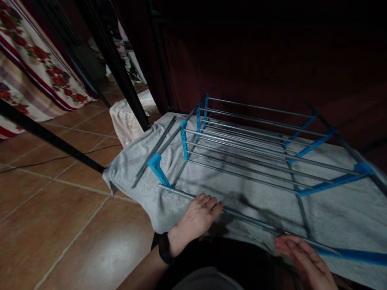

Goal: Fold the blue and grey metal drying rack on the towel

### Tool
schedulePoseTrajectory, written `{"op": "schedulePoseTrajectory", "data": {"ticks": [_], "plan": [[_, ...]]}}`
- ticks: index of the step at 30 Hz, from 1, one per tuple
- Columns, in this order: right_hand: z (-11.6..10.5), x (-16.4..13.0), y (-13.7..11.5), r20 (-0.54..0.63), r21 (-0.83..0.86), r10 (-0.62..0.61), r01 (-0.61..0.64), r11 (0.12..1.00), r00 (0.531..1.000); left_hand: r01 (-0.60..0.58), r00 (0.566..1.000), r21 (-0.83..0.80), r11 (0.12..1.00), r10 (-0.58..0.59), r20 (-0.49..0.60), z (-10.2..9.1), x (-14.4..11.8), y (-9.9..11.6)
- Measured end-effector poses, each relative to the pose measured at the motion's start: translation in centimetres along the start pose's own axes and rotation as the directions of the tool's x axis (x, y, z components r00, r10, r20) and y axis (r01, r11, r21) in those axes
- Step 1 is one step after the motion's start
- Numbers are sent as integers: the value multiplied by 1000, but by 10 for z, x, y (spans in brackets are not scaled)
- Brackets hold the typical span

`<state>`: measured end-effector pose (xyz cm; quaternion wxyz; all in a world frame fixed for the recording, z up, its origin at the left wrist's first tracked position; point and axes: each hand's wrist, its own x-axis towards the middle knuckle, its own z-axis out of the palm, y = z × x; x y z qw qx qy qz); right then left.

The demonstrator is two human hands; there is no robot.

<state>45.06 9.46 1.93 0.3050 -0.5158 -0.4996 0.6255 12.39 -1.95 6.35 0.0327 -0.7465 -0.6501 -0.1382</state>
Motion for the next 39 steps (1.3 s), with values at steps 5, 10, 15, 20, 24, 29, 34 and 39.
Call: {"op": "schedulePoseTrajectory", "data": {"ticks": [5, 10, 15, 20, 24, 29, 34, 39], "plan": [[4, 2, -15, -69, -282, -222, 195, 940, 973, -29, 1000, 60, 998, 28, 9, -4, 8, -1], [22, 5, -26, -19, -483, -418, 358, 799, 908, -22, 999, 97, 995, 20, 26, -6, 12, 2], [47, 16, -34, 196, -553, -541, 547, 628, 818, -37, 999, 113, 993, 36, 15, -6, 12, 3], [96, 25, -60, 434, -489, -571, 714, 501, 697, -49, 998, 124, 991, 52, -20, -7, 12, 4], [138, 26, -90, 605, -428, -531, 805, 411, 593, -86, 995, 161, 983, 92, -31, -6, 11, 4], [155, 24, -108, 671, -445, -512, 844, 300, 536, -94, 994, 166, 982, 102, -37, -13, 8, 8], [120, 38, -92, 562, -511, -585, 801, 311, 585, -98, 995, 136, 986, 98, 9, -26, 8, 11], [58, 43, -74, 356, -653, -688, 695, 300, 632, -54, 992, 117, 992, 66, -106, -29, 5, -3]]}}
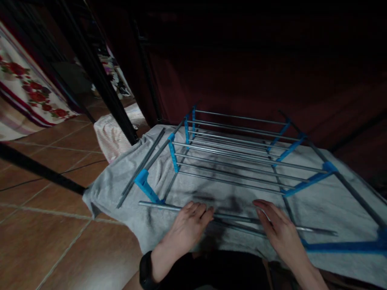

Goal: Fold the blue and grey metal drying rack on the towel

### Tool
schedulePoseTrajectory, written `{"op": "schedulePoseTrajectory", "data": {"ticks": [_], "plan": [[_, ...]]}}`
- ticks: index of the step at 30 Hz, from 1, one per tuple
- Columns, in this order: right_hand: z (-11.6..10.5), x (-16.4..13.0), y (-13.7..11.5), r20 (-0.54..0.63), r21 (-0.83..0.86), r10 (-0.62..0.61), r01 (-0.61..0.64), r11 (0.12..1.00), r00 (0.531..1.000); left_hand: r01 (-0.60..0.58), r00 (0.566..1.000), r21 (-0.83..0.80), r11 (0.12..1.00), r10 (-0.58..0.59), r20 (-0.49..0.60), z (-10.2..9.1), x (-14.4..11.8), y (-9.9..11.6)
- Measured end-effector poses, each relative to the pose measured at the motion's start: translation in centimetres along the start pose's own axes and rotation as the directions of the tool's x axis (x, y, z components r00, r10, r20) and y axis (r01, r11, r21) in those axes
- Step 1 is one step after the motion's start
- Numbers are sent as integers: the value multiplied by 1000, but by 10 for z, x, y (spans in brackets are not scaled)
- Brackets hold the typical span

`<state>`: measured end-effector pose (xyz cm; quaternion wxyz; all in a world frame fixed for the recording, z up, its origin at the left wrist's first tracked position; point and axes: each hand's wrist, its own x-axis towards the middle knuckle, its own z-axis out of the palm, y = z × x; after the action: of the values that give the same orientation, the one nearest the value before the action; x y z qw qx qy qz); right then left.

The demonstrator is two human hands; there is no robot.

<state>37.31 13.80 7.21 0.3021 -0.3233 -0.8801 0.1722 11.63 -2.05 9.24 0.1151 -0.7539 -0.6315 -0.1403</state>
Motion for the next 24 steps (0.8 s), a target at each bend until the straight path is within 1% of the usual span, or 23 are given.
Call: {"op": "schedulePoseTrajectory", "data": {"ticks": [2, 3, 4, 5, 6, 8, 9, 10, 11, 12, 13, 15, 16, 18, 20, 24], "plan": [[-21, -16, 7, -156, -62, 40, -51, 997, 987, -13, 997, 3, 1000, 13, -79, -3, -2, -9], [-32, -24, 7, -255, -86, 54, -78, 993, 965, -30, 992, 18, 999, 32, -121, -5, -2, -14], [-43, -31, 6, -361, -104, 64, -109, 989, 930, -48, 987, 35, 998, 52, -152, -7, -1, -19], [-53, -36, 4, -468, -122, 72, -145, 982, 881, -74, 981, 51, 996, 82, -177, -9, 2, -23], [-63, -40, 2, -570, -140, 74, -186, 973, 818, -94, 972, 66, 993, 106, -210, -10, 5, -26], [-80, -44, 3, -733, -161, 71, -273, 948, 677, -129, 957, 84, 988, 146, -249, -12, 13, -28], [-87, -46, 5, -788, -162, 71, -316, 935, 612, -142, 951, 87, 986, 160, -264, -13, 17, -26], [-92, -47, 9, -823, -157, 74, -351, 923, 564, -157, 946, 84, 984, 175, -274, -14, 20, -24], [-96, -48, 14, -839, -143, 90, -376, 916, 537, -172, 941, 78, 982, 187, -281, -14, 22, -21], [-98, -49, 20, -839, -121, 119, -396, 910, 531, -184, 938, 71, 980, 196, -284, -13, 23, -18], [-99, -50, 26, -824, -92, 164, -414, 906, 542, -197, 936, 66, 978, 208, -284, -12, 24, -17], [-97, -52, 38, -762, 11, 295, -444, 896, 576, -213, 936, 62, 975, 222, -274, -9, 22, -17], [-96, -53, 42, -728, 76, 365, -460, 885, 581, -212, 939, 64, 975, 221, -265, -7, 21, -19], [-92, -55, 49, -684, 176, 458, -480, 859, 568, -212, 945, 68, 975, 223, -239, -3, 18, -22], [-90, -57, 53, -679, 207, 475, -475, 855, 559, -204, 950, 72, 976, 215, -227, 1, 16, -25], [-90, -61, 63, -682, 194, 444, -441, 876, 581, -202, 937, 104, 974, 223, -267, 7, 14, -27]]}}
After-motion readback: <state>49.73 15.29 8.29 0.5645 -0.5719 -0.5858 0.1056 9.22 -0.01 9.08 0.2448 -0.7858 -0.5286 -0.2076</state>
